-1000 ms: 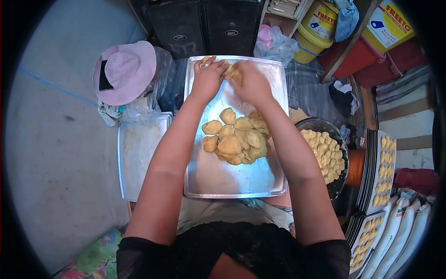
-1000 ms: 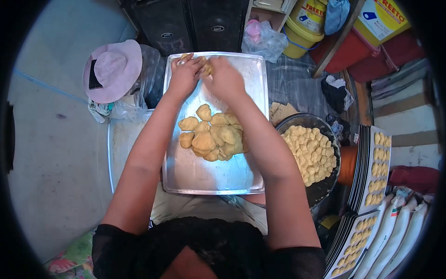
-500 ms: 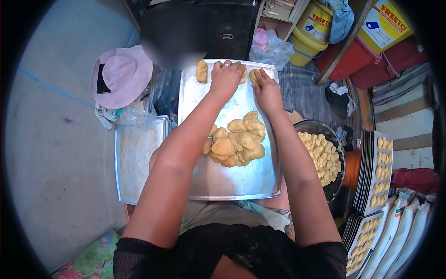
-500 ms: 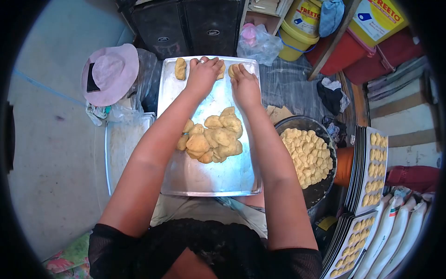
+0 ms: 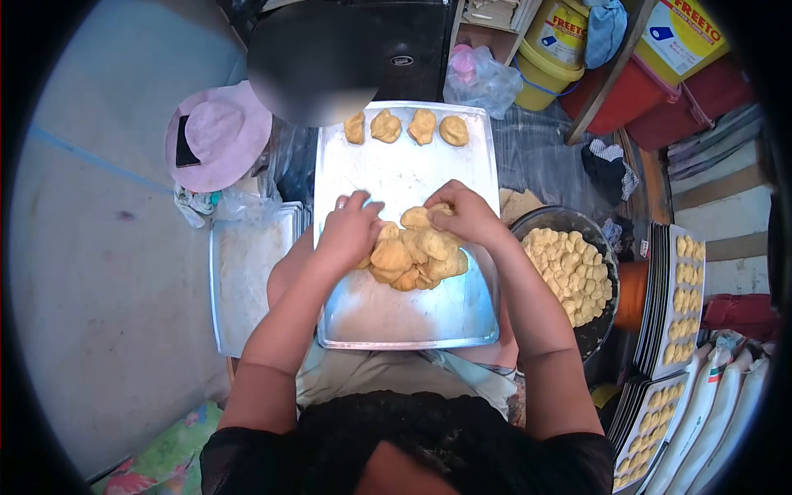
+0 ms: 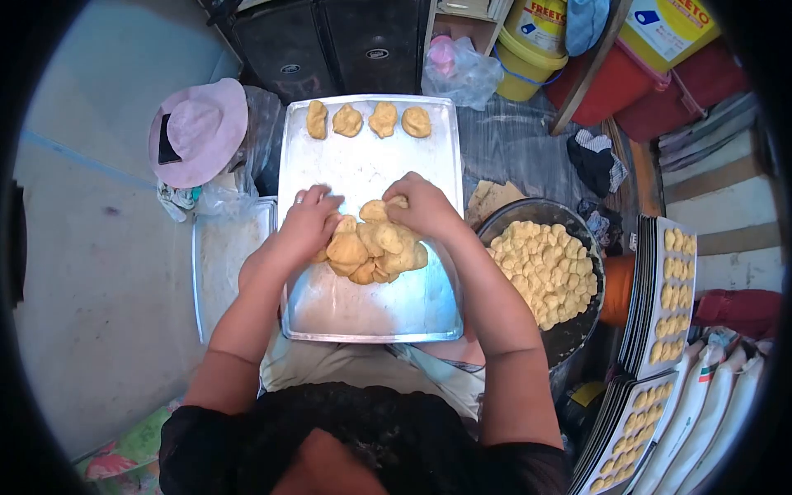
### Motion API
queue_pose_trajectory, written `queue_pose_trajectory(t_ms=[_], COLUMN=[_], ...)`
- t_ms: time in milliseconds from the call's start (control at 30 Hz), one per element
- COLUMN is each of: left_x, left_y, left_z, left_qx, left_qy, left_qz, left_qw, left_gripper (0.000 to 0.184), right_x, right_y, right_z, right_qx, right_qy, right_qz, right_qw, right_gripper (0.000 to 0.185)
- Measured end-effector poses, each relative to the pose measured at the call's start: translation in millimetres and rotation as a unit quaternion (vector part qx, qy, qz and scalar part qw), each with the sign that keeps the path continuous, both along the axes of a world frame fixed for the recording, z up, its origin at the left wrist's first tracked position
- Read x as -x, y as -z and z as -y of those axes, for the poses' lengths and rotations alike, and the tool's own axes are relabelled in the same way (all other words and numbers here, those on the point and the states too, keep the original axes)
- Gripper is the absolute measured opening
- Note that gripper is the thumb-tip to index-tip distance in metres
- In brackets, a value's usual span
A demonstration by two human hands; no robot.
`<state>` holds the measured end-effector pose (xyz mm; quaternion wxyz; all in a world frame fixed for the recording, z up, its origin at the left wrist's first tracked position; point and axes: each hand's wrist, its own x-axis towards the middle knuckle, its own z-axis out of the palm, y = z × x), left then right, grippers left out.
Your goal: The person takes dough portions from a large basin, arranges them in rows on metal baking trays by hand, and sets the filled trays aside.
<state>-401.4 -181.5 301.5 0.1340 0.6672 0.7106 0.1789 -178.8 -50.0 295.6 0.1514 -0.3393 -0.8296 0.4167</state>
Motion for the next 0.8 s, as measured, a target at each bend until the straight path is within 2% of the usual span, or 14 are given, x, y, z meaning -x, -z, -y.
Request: queue_pose_trajectory(t_ms=[33, 100, 133, 167, 200, 233, 267, 333, 433, 533, 567, 667, 767, 800], left_x=[0, 3, 5, 17, 15, 23, 31, 38, 46, 44, 41, 48, 57, 53], left_y=[4, -6, -11, 12, -7, -6, -4, -4, 29, 23, 15, 21, 22, 19], left_z=[12, 28, 35, 32, 24, 11, -4, -32, -55, -55, -52, -48, -45, -45], left_qx=[-0.032, 0.025, 0.052, 0.017, -0.052, -0.116, -0.178, -0.278, -0.263, -0.173, -0.179, -0.229, -0.172, -0.148], left_qy=[0.0, -0.058, -0.089, -0.136, -0.148, -0.161, -0.172, -0.161, -0.121, -0.16, -0.17, -0.154, -0.123, -0.139], left_qz=[0.026, 0.159, 0.227, 0.242, 0.296, 0.289, 0.28, 0.173, 0.006, 0.049, 0.055, 0.098, 0.125, 0.115], left_qw=[0.999, 0.985, 0.968, 0.96, 0.942, 0.937, 0.927, 0.931, 0.957, 0.97, 0.967, 0.956, 0.969, 0.972], left_gripper=[0.029, 0.024, 0.021, 0.021, 0.021, 0.023, 0.025, 0.026, 0.029, 0.031, 0.033, 0.036, 0.04, 0.04], right_x=[-3, -3, 2, 8, 15, 27, 46, 80, 117, 98, 81, 40, 29, 40], right_y=[0, -6, -11, -19, -31, -51, -44, -37, 20, -17, -31, -10, 14, -1], right_z=[0, -4, -6, -11, -15, -16, -22, -32, -30, -16, -11, -21, -39, -34], right_qx=[0.046, 0.133, 0.129, 0.124, 0.119, 0.113, 0.17, 0.076, -0.232, -0.174, -0.206, -0.132, -0.062, -0.046], right_qy=[-0.003, -0.013, 0.0, 0.013, 0.027, 0.042, 0.035, 0.04, 0.055, 0.112, 0.108, -0.008, 0.113, 0.208], right_qz=[-0.03, -0.089, -0.098, -0.106, -0.116, -0.111, -0.235, -0.197, -0.059, -0.017, 0.017, 0.184, 0.0, -0.083], right_qw=[0.998, 0.987, 0.987, 0.987, 0.986, 0.987, 0.956, 0.977, 0.969, 0.978, 0.972, 0.974, 0.992, 0.974], right_gripper=[0.022, 0.016, 0.016, 0.016, 0.016, 0.016, 0.017, 0.018, 0.021, 0.024, 0.028, 0.032, 0.03, 0.033])
